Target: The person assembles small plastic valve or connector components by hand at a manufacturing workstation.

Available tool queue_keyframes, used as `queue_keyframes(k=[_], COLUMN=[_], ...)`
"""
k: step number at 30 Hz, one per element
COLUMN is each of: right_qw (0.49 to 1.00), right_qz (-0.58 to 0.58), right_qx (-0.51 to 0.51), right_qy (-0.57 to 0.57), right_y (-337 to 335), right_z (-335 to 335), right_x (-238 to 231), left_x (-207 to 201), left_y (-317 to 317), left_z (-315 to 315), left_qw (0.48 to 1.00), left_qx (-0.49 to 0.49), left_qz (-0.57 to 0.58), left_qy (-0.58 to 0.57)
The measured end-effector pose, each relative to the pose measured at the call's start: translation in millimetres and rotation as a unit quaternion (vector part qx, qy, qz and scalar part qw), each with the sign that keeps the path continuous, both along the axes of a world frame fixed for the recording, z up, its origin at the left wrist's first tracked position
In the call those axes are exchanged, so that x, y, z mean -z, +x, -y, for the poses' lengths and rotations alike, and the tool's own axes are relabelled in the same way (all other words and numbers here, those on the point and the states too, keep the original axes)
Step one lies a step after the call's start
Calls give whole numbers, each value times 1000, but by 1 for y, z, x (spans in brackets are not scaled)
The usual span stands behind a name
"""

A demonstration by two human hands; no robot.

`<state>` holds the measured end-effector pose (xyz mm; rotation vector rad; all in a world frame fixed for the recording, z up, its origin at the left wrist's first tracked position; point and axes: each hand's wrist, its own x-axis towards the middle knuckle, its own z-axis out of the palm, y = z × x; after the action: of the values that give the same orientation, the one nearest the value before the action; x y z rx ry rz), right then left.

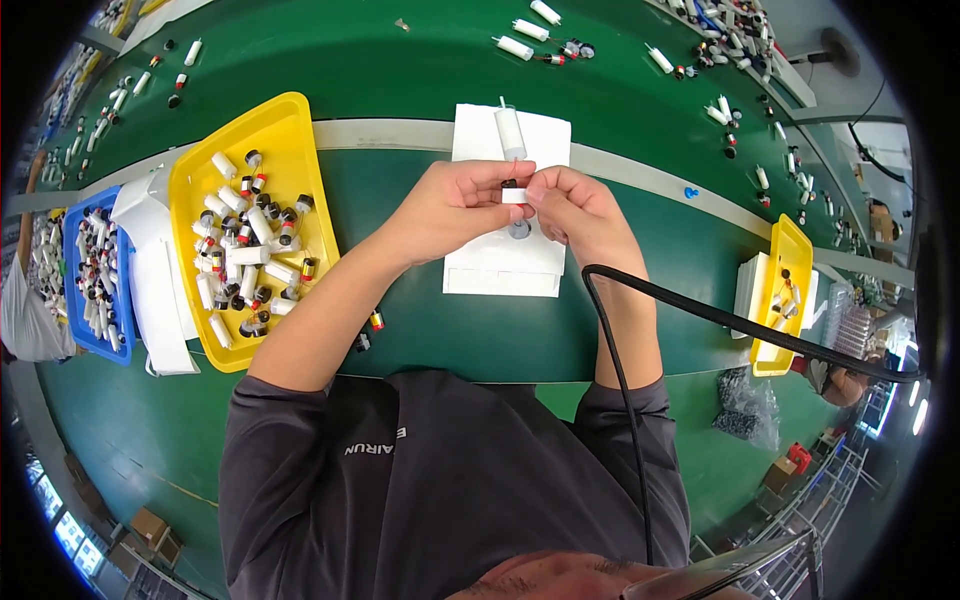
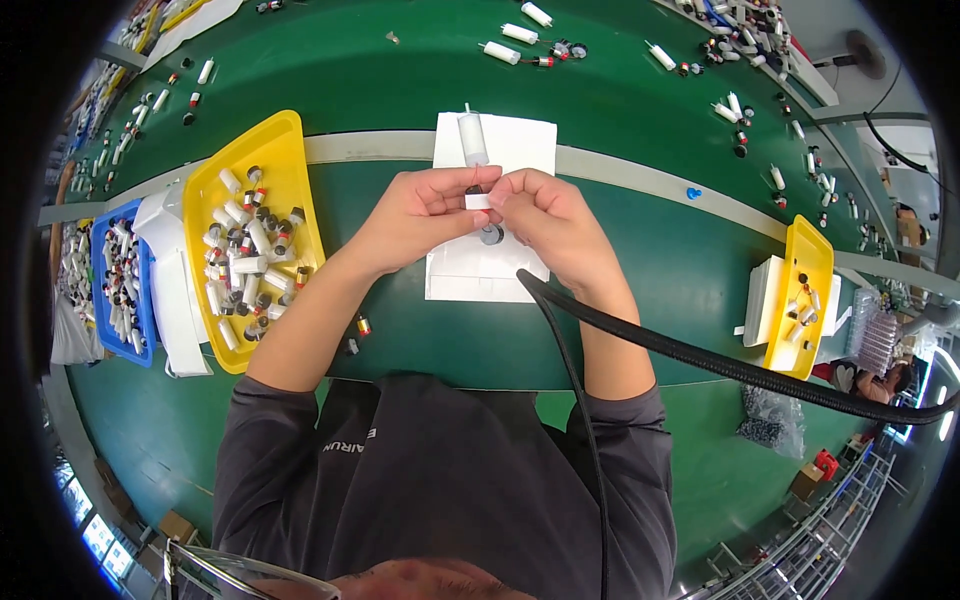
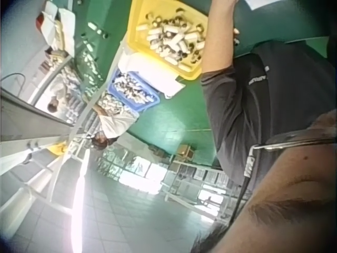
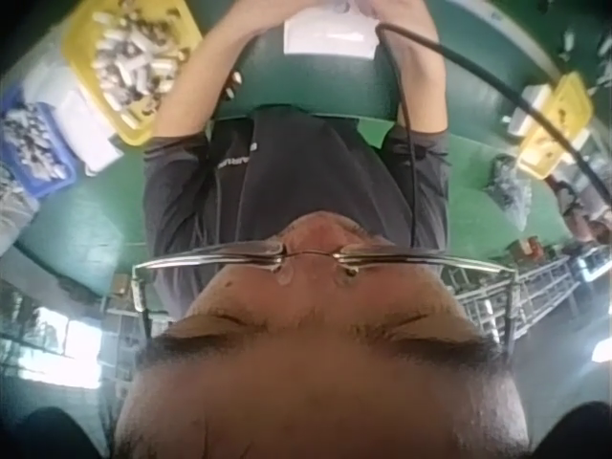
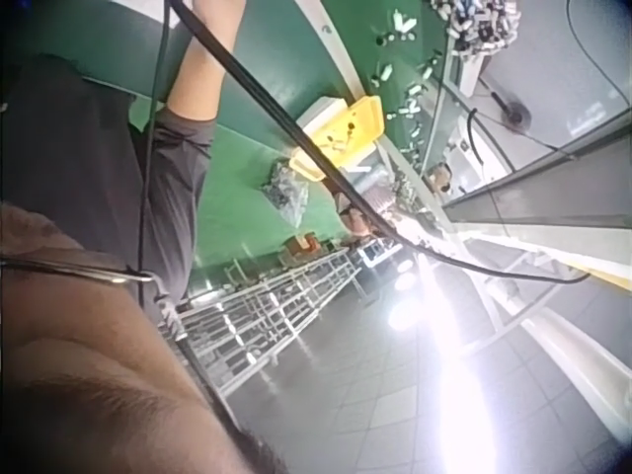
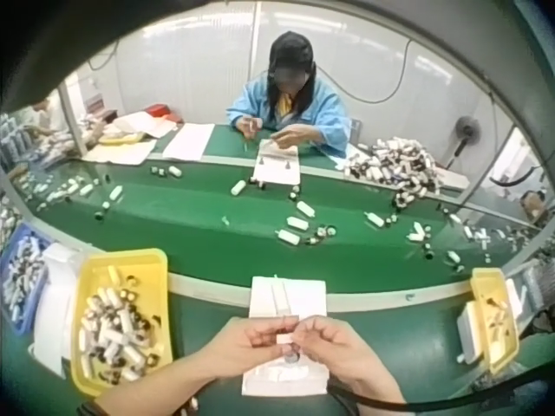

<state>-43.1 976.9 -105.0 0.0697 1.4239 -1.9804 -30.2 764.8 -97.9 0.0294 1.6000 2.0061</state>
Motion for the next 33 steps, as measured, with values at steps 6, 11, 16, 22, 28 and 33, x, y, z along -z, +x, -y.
queue_keyframes(k=[6,11,16,22,28,33], right_qw=[997,993,915,840,781,845], right_qz=[-30,-61,-247,-384,-457,-397], right_qx=[-31,46,188,212,173,152], right_qy=[60,91,257,320,389,324], right_y=[-6,5,29,36,31,14], right_z=[3,18,41,46,51,55], right_x=[-3,4,-1,3,13,20], left_x=[-1,3,5,7,-5,-1], left_y=[-2,-2,1,6,7,-1], left_z=[2,1,1,2,-1,10], left_qw=[1000,1000,999,999,972,980], left_qx=[16,16,-16,-20,29,2], left_qz=[-9,-10,-21,-30,-132,-94], left_qy=[-25,-25,-31,-8,-191,-177])
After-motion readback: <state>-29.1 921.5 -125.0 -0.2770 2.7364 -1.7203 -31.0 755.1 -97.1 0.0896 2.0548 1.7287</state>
